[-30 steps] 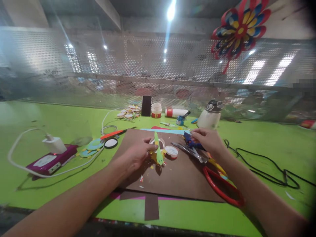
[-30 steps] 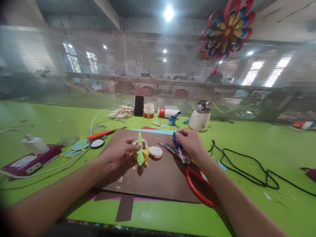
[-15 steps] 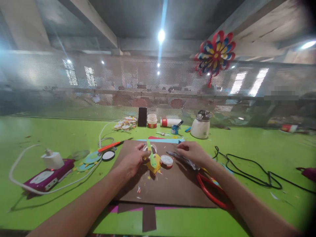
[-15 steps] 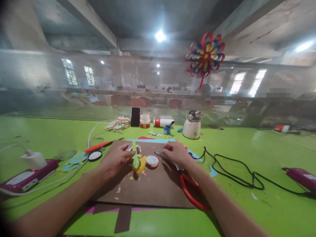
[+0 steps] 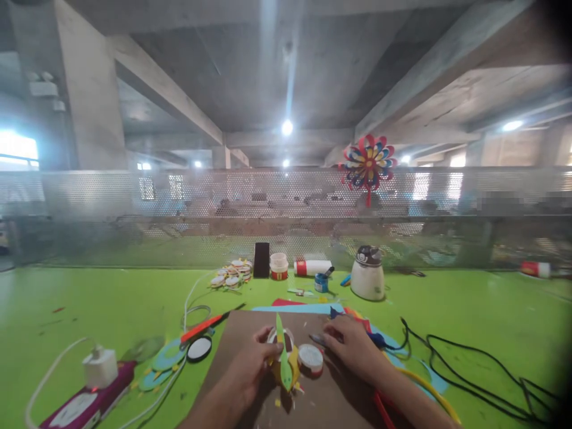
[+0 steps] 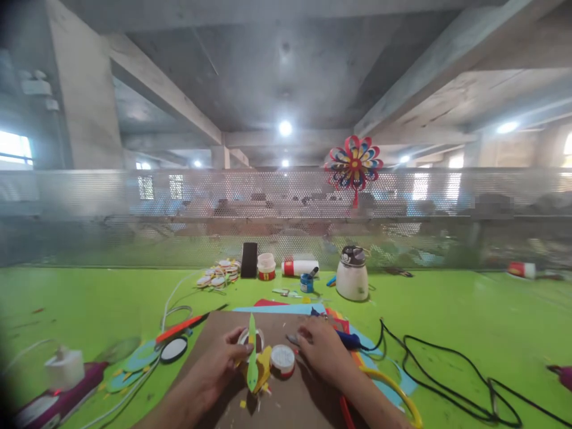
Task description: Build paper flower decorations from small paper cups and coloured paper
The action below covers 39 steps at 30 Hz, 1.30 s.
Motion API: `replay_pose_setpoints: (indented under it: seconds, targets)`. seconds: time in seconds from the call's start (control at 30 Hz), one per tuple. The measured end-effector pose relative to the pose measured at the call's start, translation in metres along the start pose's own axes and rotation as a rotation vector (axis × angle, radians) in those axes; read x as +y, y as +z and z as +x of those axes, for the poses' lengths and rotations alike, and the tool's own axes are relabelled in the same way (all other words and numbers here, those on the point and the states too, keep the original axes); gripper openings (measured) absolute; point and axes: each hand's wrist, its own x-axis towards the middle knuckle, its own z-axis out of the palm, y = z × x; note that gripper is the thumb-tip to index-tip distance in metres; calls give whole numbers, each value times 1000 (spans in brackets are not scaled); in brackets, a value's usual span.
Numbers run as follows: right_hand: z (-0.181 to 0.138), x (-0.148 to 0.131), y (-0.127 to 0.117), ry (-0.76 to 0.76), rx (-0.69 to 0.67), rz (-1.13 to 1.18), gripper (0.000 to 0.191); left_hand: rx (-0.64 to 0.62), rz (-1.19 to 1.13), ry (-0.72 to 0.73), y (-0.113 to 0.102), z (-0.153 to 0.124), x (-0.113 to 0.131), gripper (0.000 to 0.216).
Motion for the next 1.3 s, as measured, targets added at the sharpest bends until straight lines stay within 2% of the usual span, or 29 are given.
replay_pose_setpoints:
  seconds: [0.13,0.27,0.57,0.8,0.9,1.03,1.2,1.3]
  targets:
    - [-6,-15,2,-11,-2,39,22,-81,2,7,2,-5,1,41]
    - [-11,-29,5,-19,-14,98,21,-105,11,4,3,-6,1,39]
    - [-6,-15,15,97,57,201,21,-90,15,-27,5,-5,-3,35]
    - [-8,-17,17,37,82,238,47,-112,43,13,-1,-1,-7,30]
    - [-7,-15,18,50,94,251,52,-123,48,1,-1,-2,-8,29]
    - [-7,-13,14,47,93,229,47,-96,58,-22,2,-4,-6,30]
    - [-8,-19,5,35,0,260,32,-71,52,-62,4,-6,-2,37]
    - [-7,-20,4,9,23,245,26,-82,45,-56,4,-6,-1,36]
